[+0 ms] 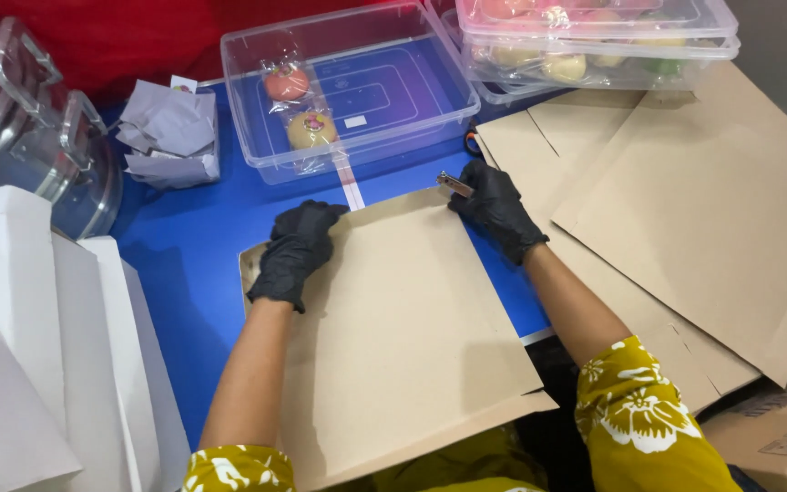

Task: Assembling cardboard boxes by folding pre-scored sheets and stapling the corners to secure the shape.

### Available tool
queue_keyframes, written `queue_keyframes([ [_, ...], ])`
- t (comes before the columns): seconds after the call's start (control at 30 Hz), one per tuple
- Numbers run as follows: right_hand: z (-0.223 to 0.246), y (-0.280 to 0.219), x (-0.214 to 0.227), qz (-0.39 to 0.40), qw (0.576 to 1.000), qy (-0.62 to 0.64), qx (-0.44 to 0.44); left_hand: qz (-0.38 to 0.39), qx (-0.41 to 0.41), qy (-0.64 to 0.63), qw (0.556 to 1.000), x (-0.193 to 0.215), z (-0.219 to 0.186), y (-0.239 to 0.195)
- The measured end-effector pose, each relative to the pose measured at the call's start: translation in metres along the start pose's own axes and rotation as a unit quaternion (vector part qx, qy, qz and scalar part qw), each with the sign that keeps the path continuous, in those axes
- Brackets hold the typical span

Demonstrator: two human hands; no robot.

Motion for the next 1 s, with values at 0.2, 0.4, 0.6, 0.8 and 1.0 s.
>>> queue_keyframes([
  [0.2, -0.001, -0.004, -0.024, 0.018, 0.999, 0.017, -0.034, 0.023, 0.005, -0.151, 0.988, -0.027, -0.063, 0.073],
  [0.4, -0.006, 0.006, -0.039, 0.0, 0.985, 0.171, -0.012, -0.048, 0.043, -0.295, 0.953, -0.032, -0.083, 0.087],
  [0.6, -0.013, 0.013, -0.044, -0.022, 0.982, 0.189, 0.015, -0.077, 0.059, -0.376, 0.922, -0.023, -0.083, 0.08],
  [0.8, -0.013, 0.005, -0.056, -0.015, 0.985, 0.169, 0.02, -0.056, 0.064, -0.344, 0.935, -0.032, -0.072, 0.082],
  [1.0, -0.009, 0.011, -0.054, -0.042, 0.989, 0.143, 0.017, -0.072, 0.026, -0.337, 0.938, 0.011, -0.099, 0.069],
])
Point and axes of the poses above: each hand's wrist, its own y-axis towards the middle knuckle, its own x-axis out of the back of the hand, z = x × y, the point moved 4 cm from there along y, towards the middle knuckle, and after that the axes turned 8 degrees about -x, right-handed, at the moved point
